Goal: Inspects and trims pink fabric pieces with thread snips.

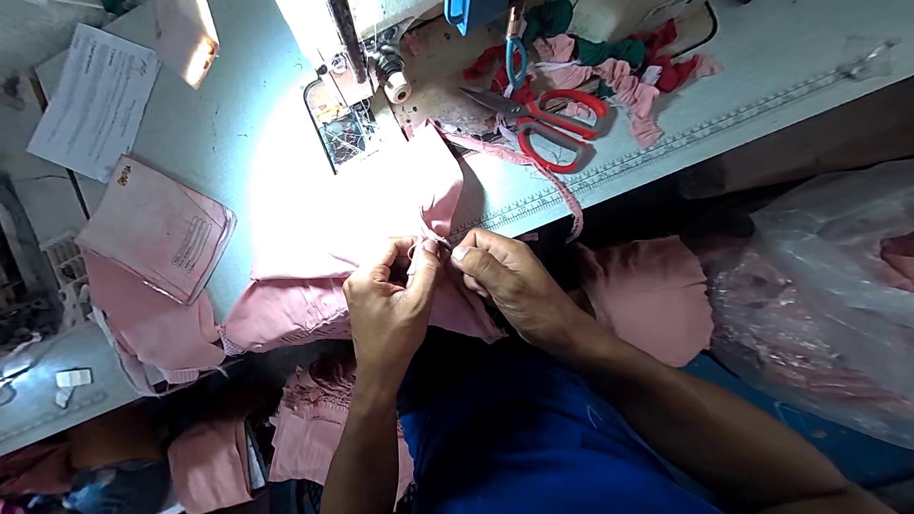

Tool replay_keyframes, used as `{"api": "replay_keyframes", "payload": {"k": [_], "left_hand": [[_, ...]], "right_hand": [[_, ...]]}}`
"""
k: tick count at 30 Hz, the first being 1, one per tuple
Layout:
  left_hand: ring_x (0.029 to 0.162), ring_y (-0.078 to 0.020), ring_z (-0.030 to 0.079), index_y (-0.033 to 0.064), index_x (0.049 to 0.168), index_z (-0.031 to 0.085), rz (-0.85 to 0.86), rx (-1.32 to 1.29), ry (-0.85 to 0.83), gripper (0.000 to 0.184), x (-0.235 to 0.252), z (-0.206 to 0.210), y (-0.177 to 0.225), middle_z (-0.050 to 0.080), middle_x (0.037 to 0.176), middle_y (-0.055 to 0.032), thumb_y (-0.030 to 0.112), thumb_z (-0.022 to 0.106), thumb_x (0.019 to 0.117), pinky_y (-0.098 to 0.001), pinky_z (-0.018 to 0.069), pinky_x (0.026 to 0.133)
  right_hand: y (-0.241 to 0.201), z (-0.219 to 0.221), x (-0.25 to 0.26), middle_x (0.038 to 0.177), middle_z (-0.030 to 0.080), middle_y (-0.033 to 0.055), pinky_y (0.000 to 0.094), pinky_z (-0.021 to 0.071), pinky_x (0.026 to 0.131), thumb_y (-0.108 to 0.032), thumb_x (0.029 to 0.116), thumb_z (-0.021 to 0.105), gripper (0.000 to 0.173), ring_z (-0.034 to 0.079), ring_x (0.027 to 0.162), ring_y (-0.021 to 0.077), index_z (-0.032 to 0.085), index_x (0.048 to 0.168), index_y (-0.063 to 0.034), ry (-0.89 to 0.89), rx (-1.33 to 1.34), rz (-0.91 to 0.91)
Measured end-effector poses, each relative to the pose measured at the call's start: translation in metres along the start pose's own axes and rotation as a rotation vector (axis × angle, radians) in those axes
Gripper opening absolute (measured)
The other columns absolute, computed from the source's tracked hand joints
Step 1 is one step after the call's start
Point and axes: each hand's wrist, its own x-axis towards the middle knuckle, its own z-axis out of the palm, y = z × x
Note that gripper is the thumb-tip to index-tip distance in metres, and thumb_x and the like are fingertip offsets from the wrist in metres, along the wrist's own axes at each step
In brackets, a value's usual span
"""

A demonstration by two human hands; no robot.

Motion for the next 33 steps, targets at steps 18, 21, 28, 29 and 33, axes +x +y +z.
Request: {"api": "replay_keyframes", "payload": {"k": [18,21,28,29,33], "left_hand": [[0.057,-0.0024,0.059,0.0096,0.096,0.073,0.019,-0.013,-0.003,0.009,0.0,-0.0001,-0.0042,0.065,0.072,0.0053,0.016,0.067,0.0984,-0.0184,0.0502,0.05],[0.058,-0.0026,0.06,0.0099,0.097,0.073,0.019,-0.014,-0.003,0.009,-0.0001,-0.0001,-0.0039,0.066,0.073,0.0053,0.017,0.067,0.0989,-0.0185,0.0506,0.05],[0.059,-0.0026,0.06,0.0086,0.098,0.073,0.024,-0.034,-0.015,0.012,-0.0019,0.0001,-0.0076,0.066,0.073,0.0048,0.017,0.065,0.1002,-0.0185,0.0513,0.052],[0.06,-0.0024,0.061,0.0086,0.099,0.073,0.021,-0.032,-0.016,0.012,-0.0021,-0.0003,-0.008,0.066,0.074,0.0049,0.017,0.065,0.1003,-0.0183,0.0516,0.052],[0.058,-0.0024,0.06,0.0089,0.098,0.073,0.02,-0.023,-0.018,0.012,-0.0026,0.0003,-0.0089,0.066,0.073,0.0051,0.017,0.064,0.1005,-0.0183,0.0508,0.051]], "right_hand": [[-0.0054,-0.0066,0.0072,0.055,0.041,-0.0026,0.0163,0.0287,0.043,-0.02,0.1065,0.049,0.027,0.035,0.044,0.0031,0.058,0.083,-0.0092,-0.101,0.17,0.11],[-0.0038,-0.0034,0.0074,0.056,0.041,-0.0026,0.0162,0.0288,0.044,-0.02,0.1066,0.049,0.027,0.034,0.045,0.003,0.057,0.083,-0.0094,-0.093,0.234,0.118],[-0.0032,-0.0022,0.0059,0.055,0.037,-0.0049,0.0148,0.0275,0.043,-0.021,0.1084,0.044,0.03,0.032,0.044,0.001,0.057,0.083,-0.0113,-0.122,0.377,0.171],[-0.0038,-0.0035,0.0057,0.055,0.038,-0.0049,0.0147,0.0273,0.043,-0.022,0.1085,0.043,0.03,0.032,0.044,0.0009,0.057,0.083,-0.0115,-0.142,0.366,0.172],[-0.0047,-0.0064,0.0059,0.054,0.038,-0.0048,0.015,0.0271,0.043,-0.022,0.1083,0.043,0.031,0.032,0.044,0.0011,0.057,0.083,-0.0108,-0.158,0.32,0.185]]}}
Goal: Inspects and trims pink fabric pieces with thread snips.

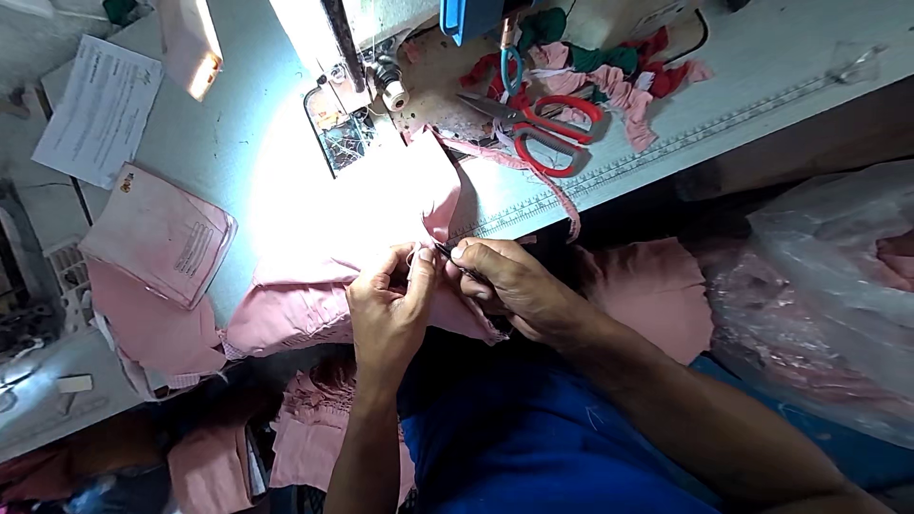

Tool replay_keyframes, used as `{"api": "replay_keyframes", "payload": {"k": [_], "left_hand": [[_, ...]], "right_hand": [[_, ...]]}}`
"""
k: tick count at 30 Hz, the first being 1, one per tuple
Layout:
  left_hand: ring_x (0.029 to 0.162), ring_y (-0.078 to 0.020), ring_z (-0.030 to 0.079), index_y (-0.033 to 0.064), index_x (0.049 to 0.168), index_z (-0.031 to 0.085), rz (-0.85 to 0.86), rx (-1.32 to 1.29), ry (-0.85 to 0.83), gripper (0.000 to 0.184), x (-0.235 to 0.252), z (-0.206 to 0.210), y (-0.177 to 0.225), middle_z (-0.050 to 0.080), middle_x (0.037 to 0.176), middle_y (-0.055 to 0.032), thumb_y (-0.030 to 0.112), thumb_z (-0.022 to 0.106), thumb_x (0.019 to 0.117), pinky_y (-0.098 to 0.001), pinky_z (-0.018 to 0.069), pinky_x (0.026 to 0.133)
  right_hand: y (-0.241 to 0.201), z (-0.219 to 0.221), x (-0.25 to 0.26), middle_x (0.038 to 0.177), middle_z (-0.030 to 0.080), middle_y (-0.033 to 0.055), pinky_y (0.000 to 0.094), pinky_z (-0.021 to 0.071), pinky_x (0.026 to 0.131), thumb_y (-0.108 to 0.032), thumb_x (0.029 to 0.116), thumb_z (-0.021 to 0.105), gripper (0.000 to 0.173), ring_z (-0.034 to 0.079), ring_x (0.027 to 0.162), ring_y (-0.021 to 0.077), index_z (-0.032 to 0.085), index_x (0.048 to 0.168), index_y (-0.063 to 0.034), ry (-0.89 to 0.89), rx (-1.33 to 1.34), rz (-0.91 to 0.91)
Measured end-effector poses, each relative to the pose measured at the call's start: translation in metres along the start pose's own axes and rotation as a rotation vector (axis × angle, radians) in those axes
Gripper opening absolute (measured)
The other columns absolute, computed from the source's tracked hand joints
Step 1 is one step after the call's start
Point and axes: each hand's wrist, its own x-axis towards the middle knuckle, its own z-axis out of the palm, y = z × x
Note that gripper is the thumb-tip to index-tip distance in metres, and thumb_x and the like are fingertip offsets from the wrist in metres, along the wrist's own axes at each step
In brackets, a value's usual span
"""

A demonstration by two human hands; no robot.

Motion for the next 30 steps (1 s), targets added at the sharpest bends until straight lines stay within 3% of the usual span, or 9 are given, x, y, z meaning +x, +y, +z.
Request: {"api": "replay_keyframes", "payload": {"k": [30], "left_hand": [[0.063,-0.0031,0.061,0.0084,0.1,0.074,0.049,0.039,-0.048,0.014,0.003,-0.0029,-0.0053,0.065,0.078,0.0039,0.018,0.063,0.1003,-0.0191,0.0522,0.054]], "right_hand": [[0.0007,0.0031,0.0063,0.054,0.038,-0.0047,0.015,0.0273,0.042,-0.02,0.1073,0.048,0.029,0.031,0.043,0.0008,0.056,0.081,-0.0106,0.04,0.037,-0.011]]}}
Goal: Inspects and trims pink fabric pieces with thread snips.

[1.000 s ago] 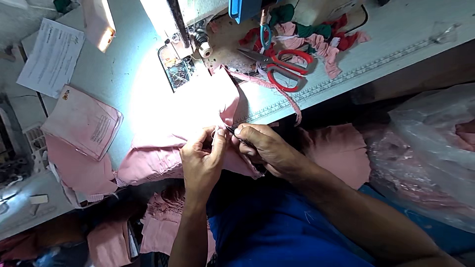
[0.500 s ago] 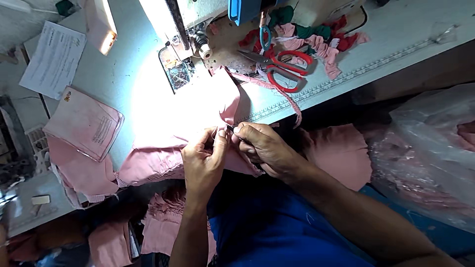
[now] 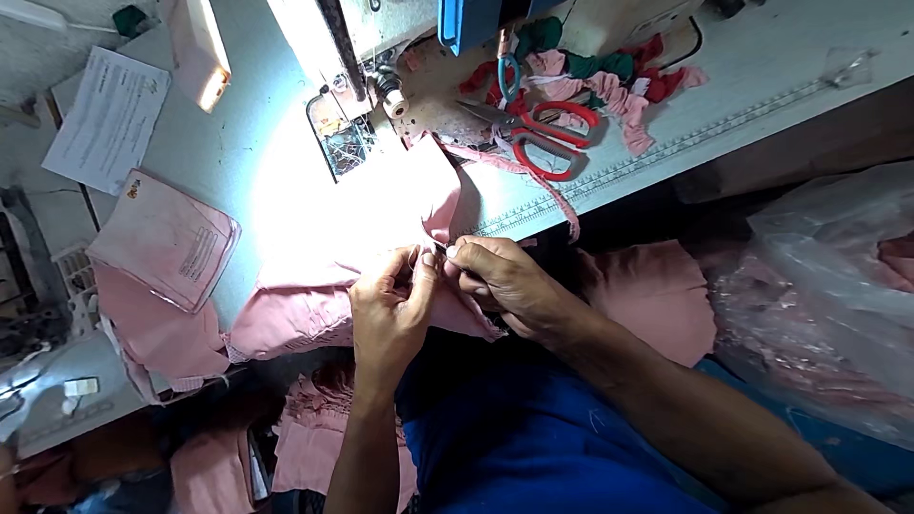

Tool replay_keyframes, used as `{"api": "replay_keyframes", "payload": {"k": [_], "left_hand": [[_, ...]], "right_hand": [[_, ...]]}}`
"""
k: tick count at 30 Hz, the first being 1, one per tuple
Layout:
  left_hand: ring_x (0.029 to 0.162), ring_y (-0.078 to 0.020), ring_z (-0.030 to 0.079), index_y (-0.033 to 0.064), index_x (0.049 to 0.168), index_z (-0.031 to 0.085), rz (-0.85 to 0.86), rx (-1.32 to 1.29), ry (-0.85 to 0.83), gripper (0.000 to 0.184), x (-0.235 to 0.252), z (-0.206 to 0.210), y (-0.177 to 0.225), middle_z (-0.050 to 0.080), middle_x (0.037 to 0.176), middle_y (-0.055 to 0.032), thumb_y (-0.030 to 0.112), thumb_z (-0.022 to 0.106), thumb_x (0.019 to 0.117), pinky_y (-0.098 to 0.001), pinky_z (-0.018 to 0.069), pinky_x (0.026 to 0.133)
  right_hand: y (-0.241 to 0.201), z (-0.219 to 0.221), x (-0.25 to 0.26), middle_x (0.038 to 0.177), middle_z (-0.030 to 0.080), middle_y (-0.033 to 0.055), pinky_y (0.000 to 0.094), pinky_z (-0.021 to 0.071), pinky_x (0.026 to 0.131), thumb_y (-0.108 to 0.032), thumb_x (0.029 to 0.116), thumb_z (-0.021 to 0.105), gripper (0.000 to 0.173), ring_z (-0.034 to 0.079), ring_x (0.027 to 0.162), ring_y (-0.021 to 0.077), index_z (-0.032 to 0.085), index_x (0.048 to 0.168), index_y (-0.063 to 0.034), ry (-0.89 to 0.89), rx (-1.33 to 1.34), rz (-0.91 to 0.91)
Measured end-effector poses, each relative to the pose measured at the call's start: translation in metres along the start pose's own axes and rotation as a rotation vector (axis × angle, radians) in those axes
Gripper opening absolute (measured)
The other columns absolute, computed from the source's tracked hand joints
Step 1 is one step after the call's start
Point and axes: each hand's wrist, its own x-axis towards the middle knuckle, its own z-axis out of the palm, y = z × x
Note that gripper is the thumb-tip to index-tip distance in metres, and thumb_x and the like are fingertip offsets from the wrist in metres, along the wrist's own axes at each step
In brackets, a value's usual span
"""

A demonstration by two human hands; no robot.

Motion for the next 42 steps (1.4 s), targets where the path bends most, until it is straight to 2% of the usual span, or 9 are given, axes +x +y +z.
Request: {"api": "replay_keyframes", "payload": {"k": [7,17,28,32,36,38,39,40,42], "left_hand": [[0.064,-0.0031,0.061,0.0081,0.102,0.074,-0.001,0.002,-0.007,0.014,-0.001,-0.001,-0.004,0.066,0.079,0.0038,0.018,0.064,0.0997,-0.0195,0.0528,0.055],[0.067,-0.0018,0.062,0.0084,0.1,0.074,0.023,-0.011,0.024,0.012,-0.001,-0.001,-0.005,0.067,0.082,0.0044,0.016,0.065,0.0973,-0.019,0.0541,0.058],[0.064,-0.0013,0.061,0.0092,0.099,0.075,0.026,0.026,0.027,0.015,0.003,0.001,-0.003,0.066,0.077,0.0055,0.019,0.063,0.0989,-0.0191,0.0524,0.057],[0.065,-0.0005,0.062,0.0043,0.096,0.074,0.056,-0.018,0.054,0.015,0.003,0.001,-0.004,0.067,0.076,0.0037,0.015,0.064,0.0987,-0.0172,0.054,0.059],[0.063,-0.001,0.064,0.0055,0.095,0.075,0.015,-0.034,0.078,0.015,0.004,0.001,-0.005,0.069,0.075,0.0043,0.017,0.065,0.0969,-0.017,0.0553,0.058],[0.063,-0.0011,0.064,0.0065,0.094,0.074,0.015,-0.037,0.087,0.015,0.003,0.001,-0.005,0.069,0.074,0.0049,0.018,0.066,0.0961,-0.0172,0.0554,0.058],[0.063,-0.0018,0.065,0.0066,0.093,0.074,0.018,-0.042,0.093,0.015,0.003,0.001,-0.005,0.069,0.074,0.0045,0.019,0.066,0.0959,-0.018,0.056,0.058],[0.063,-0.002,0.065,0.0067,0.093,0.074,0.022,-0.042,0.1,0.015,0.003,0.001,-0.005,0.069,0.074,0.0044,0.019,0.066,0.0952,-0.0184,0.0563,0.058],[0.063,-0.0013,0.064,0.0072,0.094,0.073,0.034,-0.022,0.107,0.014,0.002,0.001,-0.006,0.069,0.075,0.0053,0.019,0.065,0.094,-0.018,0.0557,0.058]], "right_hand": [[0.003,-0.002,0.001,0.053,0.037,-0.0068,0.0143,0.027,0.042,-0.025,0.1081,0.045,0.032,0.031,0.043,-0.0005,0.061,0.084,-0.0113,-0.029,0.072,0.028],[-0.006,-0.001,0.0,0.054,0.039,-0.0064,0.0136,0.025,0.042,-0.023,0.1084,0.046,0.034,0.031,0.043,-0.0013,0.062,0.081,-0.0098,-0.032,0.02,0.087],[-0.002,-0.001,0.007,0.054,0.038,-0.0065,0.0143,0.0282,0.043,-0.019,0.1078,0.047,0.031,0.032,0.044,-0.0005,0.06,0.081,-0.0098,-0.02,0.074,-0.008],[-0.002,0.0,0.005,0.056,0.04,-0.0111,0.0142,0.0292,0.043,-0.02,0.107,0.043,0.028,0.033,0.045,-0.0025,0.061,0.087,-0.0132,-0.008,0.067,-0.021],[-0.008,-0.002,0.007,0.057,0.04,-0.013,0.0149,0.029,0.044,-0.021,0.1063,0.04,0.028,0.033,0.045,-0.0028,0.062,0.089,-0.0156,0.001,0.056,-0.086],[-0.009,-0.002,0.008,0.061,0.043,-0.0113,0.0159,0.0304,0.046,-0.022,0.1038,0.047,0.022,0.036,0.048,-0.002,0.061,0.089,-0.0153,0.015,-0.052,-0.143],[-0.009,-0.003,0.009,0.066,0.048,-0.0093,0.0179,0.0347,0.049,-0.027,0.1013,0.054,0.017,0.041,0.052,-0.0003,0.062,0.093,-0.0145,0.043,-0.166,-0.188],[-0.008,-0.004,0.009,0.072,0.055,-0.007,0.0209,0.0423,0.055,-0.035,0.0974,0.063,0.022,0.049,0.059,0.0016,0.064,0.1,-0.0134,0.082,-0.307,-0.234],[-0.004,-0.005,0.012,0.077,0.059,-0.0055,0.0236,0.0457,0.058,-0.045,0.0923,0.07,0.036,0.053,0.063,0.0028,0.068,0.109,-0.0133,0.13,-0.522,-0.307]]}}
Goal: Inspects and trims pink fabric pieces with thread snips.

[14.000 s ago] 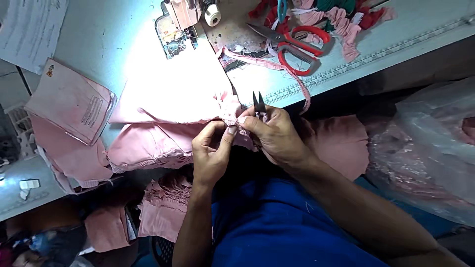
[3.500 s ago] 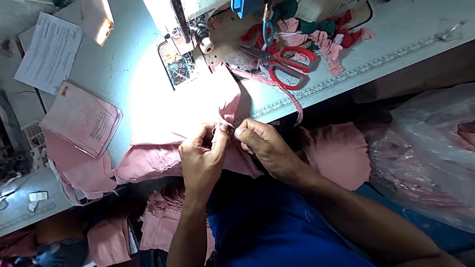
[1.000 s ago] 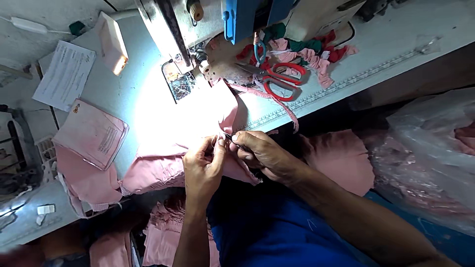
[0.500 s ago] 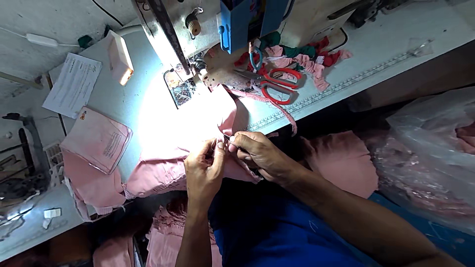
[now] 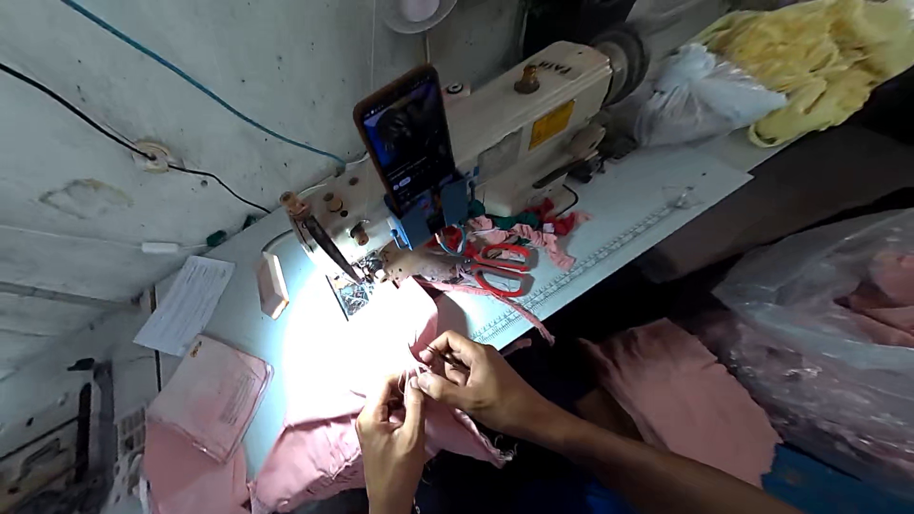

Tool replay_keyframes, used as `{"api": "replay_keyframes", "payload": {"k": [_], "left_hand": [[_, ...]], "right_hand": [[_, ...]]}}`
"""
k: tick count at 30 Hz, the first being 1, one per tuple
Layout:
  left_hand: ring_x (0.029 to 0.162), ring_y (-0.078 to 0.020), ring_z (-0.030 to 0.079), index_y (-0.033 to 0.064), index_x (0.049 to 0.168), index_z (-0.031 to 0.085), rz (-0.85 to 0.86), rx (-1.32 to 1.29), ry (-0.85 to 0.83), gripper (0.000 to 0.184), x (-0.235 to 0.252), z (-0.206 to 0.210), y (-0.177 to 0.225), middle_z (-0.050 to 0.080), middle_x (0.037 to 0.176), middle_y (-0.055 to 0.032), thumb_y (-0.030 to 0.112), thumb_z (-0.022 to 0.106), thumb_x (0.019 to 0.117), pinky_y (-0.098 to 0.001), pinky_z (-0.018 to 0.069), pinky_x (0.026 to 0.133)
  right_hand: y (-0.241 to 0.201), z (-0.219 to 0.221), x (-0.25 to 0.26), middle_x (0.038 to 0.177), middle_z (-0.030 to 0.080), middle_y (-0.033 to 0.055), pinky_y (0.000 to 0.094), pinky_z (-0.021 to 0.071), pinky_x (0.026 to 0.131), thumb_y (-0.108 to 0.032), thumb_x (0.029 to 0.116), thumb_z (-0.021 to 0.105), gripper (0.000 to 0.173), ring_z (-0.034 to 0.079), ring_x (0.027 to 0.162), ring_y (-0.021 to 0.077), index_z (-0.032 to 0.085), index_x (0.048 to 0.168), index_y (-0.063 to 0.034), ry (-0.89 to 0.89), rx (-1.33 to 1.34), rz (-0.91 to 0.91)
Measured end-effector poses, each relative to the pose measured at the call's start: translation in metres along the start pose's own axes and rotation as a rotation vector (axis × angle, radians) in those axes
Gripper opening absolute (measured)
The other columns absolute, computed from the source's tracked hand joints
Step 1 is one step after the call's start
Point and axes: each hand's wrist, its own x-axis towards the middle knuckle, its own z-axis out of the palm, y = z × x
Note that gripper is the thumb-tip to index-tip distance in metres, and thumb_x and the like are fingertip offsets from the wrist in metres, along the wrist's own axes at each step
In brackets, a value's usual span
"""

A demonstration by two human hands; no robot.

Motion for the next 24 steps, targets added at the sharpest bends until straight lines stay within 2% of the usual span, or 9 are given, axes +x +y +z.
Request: {"api": "replay_keyframes", "payload": {"k": [4,8,10,12,13,16,18,21,24], "left_hand": [[0.067,-0.004,0.067,0.0063,0.096,0.072,-0.017,-0.002,-0.018,0.012,-0.002,-0.005,-0.001,0.071,0.078,0.0029,0.016,0.067,0.0915,-0.0201,0.0583,0.06],[0.077,-0.0099,0.069,0.002,0.101,0.064,-0.069,-0.228,-0.093,0.014,0.006,-0.015,-0.003,0.07,0.086,-0.0022,0.013,0.069,0.0922,-0.0258,0.0608,0.072],[0.08,-0.0078,0.068,0.0039,0.105,0.063,-0.138,-0.226,-0.157,0.026,0.014,-0.026,-0.009,0.069,0.088,0.0006,0.029,0.056,0.1043,-0.0267,0.0587,0.075],[0.089,-0.0083,0.07,0.0036,0.11,0.068,-0.246,-0.194,-0.224,0.044,0.019,-0.037,-0.011,0.073,0.095,-0.0001,0.033,0.035,0.1105,-0.0298,0.0589,0.083],[0.088,-0.0067,0.069,0.0057,0.107,0.07,-0.297,-0.232,-0.262,0.042,0.019,-0.039,-0.009,0.073,0.093,0.0014,0.031,0.036,0.1104,-0.0285,0.0578,0.083],[0.082,-0.0033,0.069,0.0096,0.098,0.074,-0.38,-0.426,-0.313,0.02,0.015,-0.041,-0.001,0.074,0.088,0.003,0.019,0.057,0.1033,-0.0233,0.0576,0.08],[0.072,-0.0047,0.067,0.007,0.094,0.07,-0.361,-0.483,-0.214,0.01,0.01,-0.041,-0.006,0.07,0.08,0.0,0.016,0.066,0.0967,-0.0225,0.0579,0.071],[0.058,-0.0037,0.06,0.0056,0.089,0.061,-0.285,-0.347,0.013,0.008,-0.003,-0.042,-0.002,0.062,0.067,0.0021,0.01,0.067,0.0923,-0.0197,0.0532,0.056],[0.064,0.004,0.057,0.0129,0.084,0.054,0.032,-0.04,0.277,0.021,-0.023,-0.046,0.012,0.056,0.07,0.0116,0.013,0.074,0.0877,-0.0148,0.0514,0.059]], "right_hand": [[0.0,0.001,0.005,0.077,0.063,-0.0033,0.025,0.0472,0.064,-0.038,0.0978,0.065,0.026,0.057,0.069,0.0035,0.071,0.098,-0.0123,-0.042,-0.091,-0.058],[0.003,0.008,0.006,0.091,0.063,0.0011,0.0249,0.0499,0.075,-0.037,0.0981,0.065,0.028,0.06,0.084,0.0066,0.074,0.104,-0.0112,0.005,-0.101,-0.159],[0.002,0.009,0.005,0.095,0.066,0.0028,0.0264,0.0513,0.078,-0.035,0.0995,0.064,0.028,0.062,0.087,0.0079,0.074,0.107,-0.0103,-0.023,-0.102,-0.192],[0.0,0.011,0.004,0.094,0.07,0.0035,0.0258,0.0527,0.078,-0.031,0.1006,0.064,0.025,0.064,0.085,0.0071,0.073,0.107,-0.0086,-0.098,-0.07,-0.205],[-0.001,0.013,0.003,0.094,0.071,0.004,0.0264,0.0532,0.077,-0.029,0.1,0.064,0.024,0.065,0.084,0.0074,0.072,0.107,-0.0076,-0.142,-0.057,-0.203],[-0.004,0.016,0.004,0.091,0.069,0.0039,0.0263,0.0517,0.074,-0.023,0.097,0.065,0.019,0.063,0.082,0.0072,0.072,0.104,-0.0065,-0.249,-0.026,-0.199],[-0.01,0.016,0.005,0.083,0.065,0.0026,0.0263,0.0471,0.066,-0.024,0.0959,0.066,0.017,0.059,0.074,0.0071,0.07,0.1,-0.0069,-0.303,-0.026,-0.151],[-0.017,0.02,0.005,0.078,0.061,0.0031,0.0315,0.0453,0.064,-0.026,0.0945,0.066,0.018,0.057,0.071,0.011,0.067,0.097,-0.008,-0.362,-0.088,-0.108],[-0.021,0.028,0.0,0.079,0.063,0.0055,0.034,0.0471,0.063,-0.025,0.0941,0.067,0.018,0.06,0.072,0.0144,0.068,0.097,-0.0067,-0.362,-0.114,-0.24]]}}
